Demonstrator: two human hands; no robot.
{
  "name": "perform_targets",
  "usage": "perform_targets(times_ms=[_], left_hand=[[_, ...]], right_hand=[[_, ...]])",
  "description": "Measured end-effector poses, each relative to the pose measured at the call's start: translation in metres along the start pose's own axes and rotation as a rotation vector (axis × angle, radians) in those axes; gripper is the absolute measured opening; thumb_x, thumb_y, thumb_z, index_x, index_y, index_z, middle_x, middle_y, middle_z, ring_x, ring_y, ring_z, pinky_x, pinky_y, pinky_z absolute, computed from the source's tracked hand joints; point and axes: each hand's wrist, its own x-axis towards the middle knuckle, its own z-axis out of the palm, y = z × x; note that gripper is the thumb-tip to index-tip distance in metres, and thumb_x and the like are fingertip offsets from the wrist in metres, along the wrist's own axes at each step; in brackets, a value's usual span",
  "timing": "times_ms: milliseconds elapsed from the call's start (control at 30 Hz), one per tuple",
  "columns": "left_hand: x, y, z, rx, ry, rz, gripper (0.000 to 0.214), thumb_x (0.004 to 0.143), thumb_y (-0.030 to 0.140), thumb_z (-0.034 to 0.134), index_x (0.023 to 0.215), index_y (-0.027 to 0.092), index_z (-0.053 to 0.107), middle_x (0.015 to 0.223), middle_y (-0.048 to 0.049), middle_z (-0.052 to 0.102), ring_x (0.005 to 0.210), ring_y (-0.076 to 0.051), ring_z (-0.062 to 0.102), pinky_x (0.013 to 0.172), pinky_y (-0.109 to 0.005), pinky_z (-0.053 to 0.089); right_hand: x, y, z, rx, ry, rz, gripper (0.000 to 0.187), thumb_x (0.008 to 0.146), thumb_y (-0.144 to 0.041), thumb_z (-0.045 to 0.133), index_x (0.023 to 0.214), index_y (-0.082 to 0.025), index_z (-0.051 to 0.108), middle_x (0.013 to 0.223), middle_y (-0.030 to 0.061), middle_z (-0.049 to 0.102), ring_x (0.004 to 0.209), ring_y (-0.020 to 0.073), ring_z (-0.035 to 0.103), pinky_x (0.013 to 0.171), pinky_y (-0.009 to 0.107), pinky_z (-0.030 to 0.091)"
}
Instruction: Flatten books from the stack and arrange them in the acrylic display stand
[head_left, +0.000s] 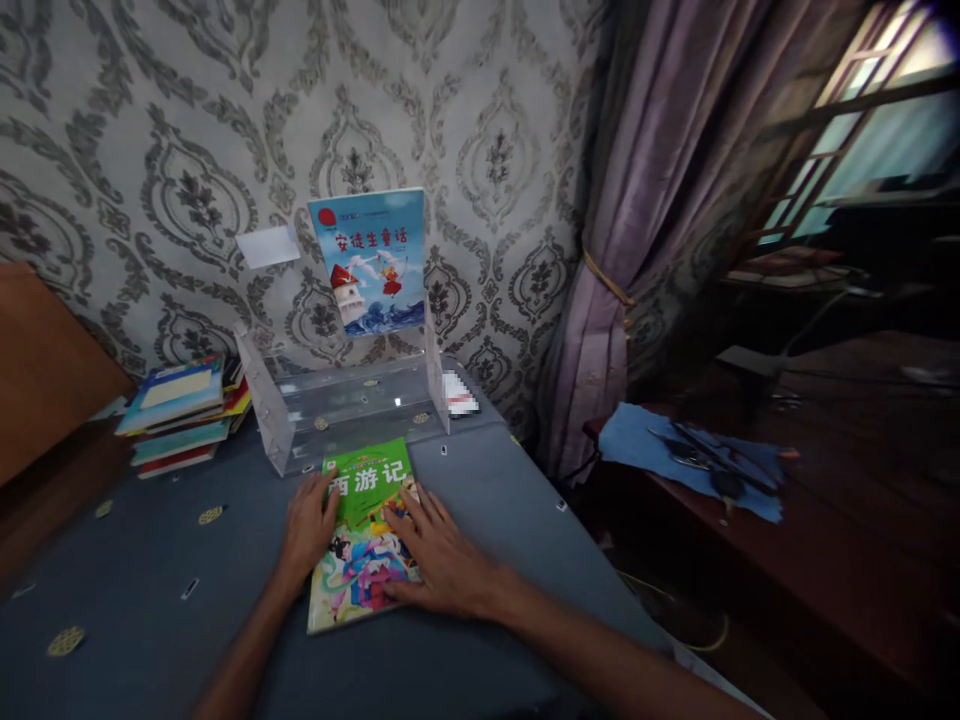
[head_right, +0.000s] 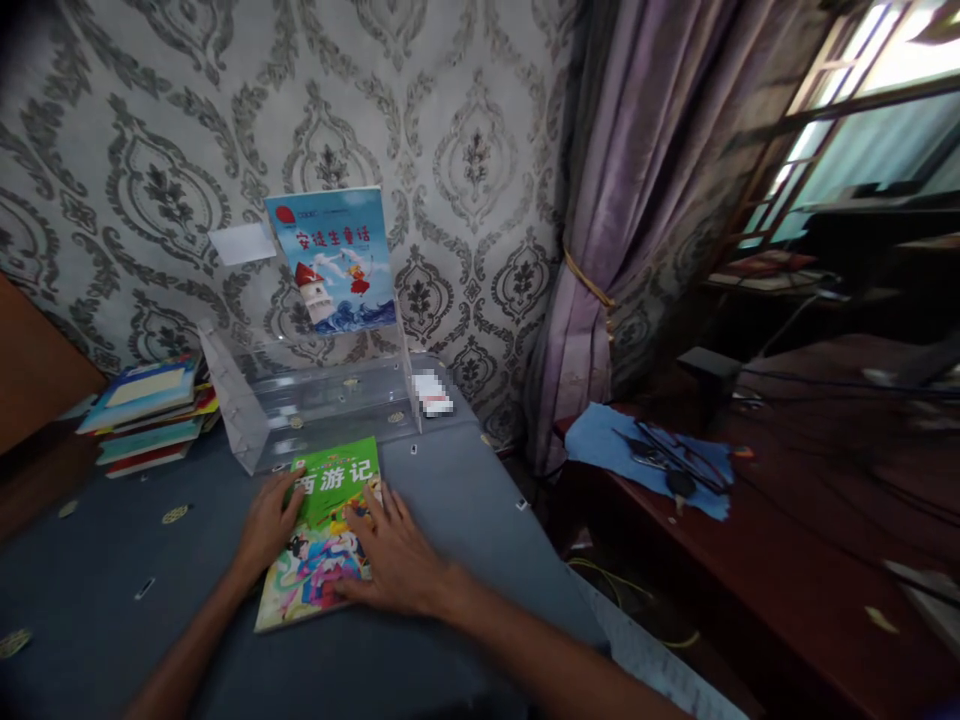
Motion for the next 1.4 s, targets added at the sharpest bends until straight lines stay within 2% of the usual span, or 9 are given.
perform_targets(times_ms=[300,467,600,700,833,967,1067,1233,1400], left_hand=[[0.008,0.016,-0.015,-0.589,0.026,-0.303,0.040,0.078,0.036,0.066,0.112,0.016,0.070,0.124,-0.0135,0.070,0.119,-0.031,0.063,0.106,-0.044,0.046],[0.009,0.028,-0.021,-0.979,0.102,-0.663,0.035,0.080,0.022,0.069,0.114,0.016,0.065,0.108,-0.0103,0.076,0.097,-0.024,0.074,0.086,-0.035,0.059],[0.006,0.038,-0.023,-1.143,-0.061,-0.850,0.019,0.081,0.012,0.066,0.101,0.012,0.068,0.086,-0.0110,0.077,0.082,-0.025,0.077,0.078,-0.035,0.062],[0.004,0.045,-0.025,-1.190,-0.118,-0.878,0.014,0.088,0.015,0.062,0.100,0.011,0.068,0.086,-0.0125,0.078,0.080,-0.026,0.077,0.078,-0.037,0.063],[0.003,0.056,-0.029,-1.227,-0.078,-0.939,0.018,0.093,0.019,0.057,0.105,0.011,0.068,0.090,-0.0129,0.078,0.080,-0.027,0.077,0.079,-0.040,0.063],[0.004,0.061,-0.033,-1.233,-0.011,-0.964,0.023,0.095,0.023,0.056,0.110,0.011,0.067,0.089,-0.0131,0.079,0.081,-0.029,0.077,0.079,-0.042,0.064],[0.006,0.064,-0.035,-1.243,0.009,-0.919,0.025,0.095,0.022,0.054,0.113,0.011,0.066,0.088,-0.0125,0.079,0.082,-0.029,0.077,0.079,-0.042,0.064],[0.006,0.073,-0.037,-1.244,0.071,-0.847,0.022,0.096,0.024,0.053,0.106,0.012,0.067,0.082,-0.0098,0.078,0.082,-0.027,0.077,0.079,-0.041,0.064],[0.006,0.085,-0.041,-1.221,0.149,-0.793,0.019,0.096,0.025,0.053,0.098,0.013,0.068,0.082,-0.0086,0.078,0.085,-0.025,0.077,0.083,-0.039,0.063]], right_hand=[[-0.001,0.000,-0.003,0.029,0.003,0.000,0.092,0.086,-0.073,0.054,0.155,-0.016,0.034,0.164,0.0216,0.023,0.153,0.0403,0.010,0.122,0.060,0.015],[-0.002,-0.001,-0.006,0.046,-0.012,0.004,0.092,0.085,-0.072,0.055,0.155,-0.016,0.034,0.164,0.0218,0.022,0.153,0.0416,0.007,0.121,0.062,0.015],[-0.003,-0.004,-0.011,0.070,-0.034,0.017,0.093,0.084,-0.072,0.057,0.154,-0.016,0.036,0.164,0.0225,0.021,0.152,0.0424,0.006,0.121,0.063,0.015],[-0.004,-0.004,-0.014,0.089,-0.040,0.026,0.094,0.083,-0.074,0.057,0.155,-0.016,0.035,0.164,0.0222,0.018,0.152,0.0422,0.006,0.121,0.063,0.015],[-0.003,-0.002,-0.010,0.131,-0.014,0.025,0.100,0.081,-0.075,0.059,0.158,-0.018,0.028,0.167,0.0192,0.008,0.153,0.0402,0.003,0.122,0.060,0.016],[0.000,0.001,-0.001,0.197,0.027,0.110,0.109,0.082,-0.071,0.060,0.161,-0.015,0.009,0.167,0.0172,-0.011,0.154,0.0338,-0.006,0.124,0.050,0.017],[0.001,0.006,0.006,0.257,0.097,0.185,0.106,0.089,-0.060,0.059,0.160,-0.016,-0.007,0.165,0.0163,-0.019,0.155,0.0294,-0.001,0.124,0.047,0.019],[0.005,0.019,0.021,0.396,0.228,0.193,0.095,0.096,-0.053,0.050,0.159,-0.021,-0.014,0.168,0.0146,0.008,0.154,0.0263,0.013,0.124,0.051,0.021],[0.022,0.019,0.025,0.559,0.408,0.250,0.075,0.099,-0.057,0.037,0.160,-0.023,0.011,0.163,0.0133,0.030,0.150,0.0243,0.030,0.121,0.049,0.028]])
